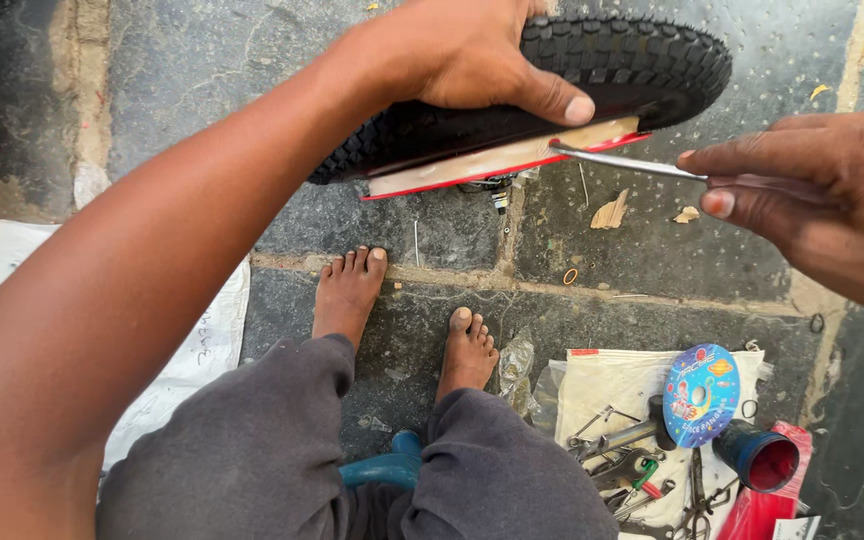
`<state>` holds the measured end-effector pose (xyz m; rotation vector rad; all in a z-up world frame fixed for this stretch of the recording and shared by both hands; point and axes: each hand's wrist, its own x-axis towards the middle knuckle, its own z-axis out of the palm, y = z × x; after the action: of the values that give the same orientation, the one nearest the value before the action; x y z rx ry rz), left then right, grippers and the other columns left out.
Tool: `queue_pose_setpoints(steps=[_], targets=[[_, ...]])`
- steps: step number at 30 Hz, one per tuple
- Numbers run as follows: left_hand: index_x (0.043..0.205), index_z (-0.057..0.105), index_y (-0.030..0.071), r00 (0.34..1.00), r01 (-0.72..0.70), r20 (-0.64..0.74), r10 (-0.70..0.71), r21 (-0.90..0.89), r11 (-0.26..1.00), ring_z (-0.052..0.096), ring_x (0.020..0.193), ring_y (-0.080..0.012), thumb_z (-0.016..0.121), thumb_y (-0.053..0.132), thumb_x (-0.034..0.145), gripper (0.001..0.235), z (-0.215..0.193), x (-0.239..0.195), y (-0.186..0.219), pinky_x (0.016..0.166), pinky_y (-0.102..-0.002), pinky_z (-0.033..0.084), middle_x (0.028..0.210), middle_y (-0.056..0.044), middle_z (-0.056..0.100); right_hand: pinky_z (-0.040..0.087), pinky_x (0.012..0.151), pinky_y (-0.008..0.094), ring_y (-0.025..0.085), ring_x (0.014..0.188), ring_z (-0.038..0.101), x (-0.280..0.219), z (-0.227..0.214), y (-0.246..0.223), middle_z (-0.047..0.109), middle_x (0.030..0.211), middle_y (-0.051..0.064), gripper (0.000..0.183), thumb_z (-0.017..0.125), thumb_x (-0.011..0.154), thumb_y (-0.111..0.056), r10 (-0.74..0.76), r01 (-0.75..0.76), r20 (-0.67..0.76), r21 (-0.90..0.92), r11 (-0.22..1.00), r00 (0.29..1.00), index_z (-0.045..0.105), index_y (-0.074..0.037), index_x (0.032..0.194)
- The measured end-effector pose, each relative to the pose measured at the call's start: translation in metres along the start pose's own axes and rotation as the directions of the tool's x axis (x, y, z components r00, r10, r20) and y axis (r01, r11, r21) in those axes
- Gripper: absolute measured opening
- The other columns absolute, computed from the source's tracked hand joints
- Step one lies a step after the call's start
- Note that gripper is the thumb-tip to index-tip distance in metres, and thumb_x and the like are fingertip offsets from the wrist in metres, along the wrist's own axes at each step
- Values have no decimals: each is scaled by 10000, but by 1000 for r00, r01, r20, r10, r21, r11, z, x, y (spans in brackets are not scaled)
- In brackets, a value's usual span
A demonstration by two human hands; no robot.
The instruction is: The person installs a red rim tape onto a bicycle wheel rim, securing it with a screwdriver. They then fit a black tire onto the rim, using a tire lever to seat the bead. Finally, they attach a colorful plastic hub cover to the center of the wheel.
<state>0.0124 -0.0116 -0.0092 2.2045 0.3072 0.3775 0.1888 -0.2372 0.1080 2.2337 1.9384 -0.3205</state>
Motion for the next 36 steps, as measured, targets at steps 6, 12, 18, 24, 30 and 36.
queue_pose_setpoints(steps=[6,12,18,24,30,36], targets=[[1246,649,-54,998,51,-43,-50,34,998,749,979,-312,855,680,676,952,15,0,-7,875,-348,568,1127,-234,732,539,513,369,214,534,688,-17,9,-9,778,867,154,293,710,954,-219,107,-113,-50,-121,986,993,785,-130,1223],[1238,667,-32,993,-69,-90,74,64,996,730,964,-320,870,656,762,861,8,0,0,860,-374,549,1116,-231,730,539,513,356,230,529,675,-32,12,-32,747,824,180,300,689,970,-197,71,-125,-217,-245,961,973,776,-102,1242],[1195,733,136,999,47,-2,-47,-80,996,769,867,-221,814,608,751,653,2,-14,1,793,-355,572,1024,-89,793,499,511,355,216,556,648,-53,21,-52,722,787,151,271,748,946,-150,25,-51,-428,-49,997,903,770,-16,1180],[1189,720,106,998,16,-67,-19,-46,999,751,838,-211,786,652,795,676,-3,-7,-2,770,-367,565,1001,-96,780,431,458,346,192,488,583,-49,64,-36,673,689,107,277,776,926,-154,17,-27,-468,-16,999,883,779,-24,1171],[1149,751,116,994,94,-54,-94,1,996,756,803,-228,758,691,785,680,-2,1,-6,748,-382,561,969,-93,783,439,465,347,190,477,587,-40,34,-47,670,673,94,287,786,918,-167,-3,-19,-412,-50,999,911,788,-48,1179],[1088,779,126,976,215,-36,-214,50,975,749,747,-233,726,736,780,686,1,0,1,708,-392,561,917,-105,777,462,528,321,176,590,628,-38,71,-39,706,804,119,242,751,978,-137,-1,61,-564,89,994,826,753,-23,1192]])
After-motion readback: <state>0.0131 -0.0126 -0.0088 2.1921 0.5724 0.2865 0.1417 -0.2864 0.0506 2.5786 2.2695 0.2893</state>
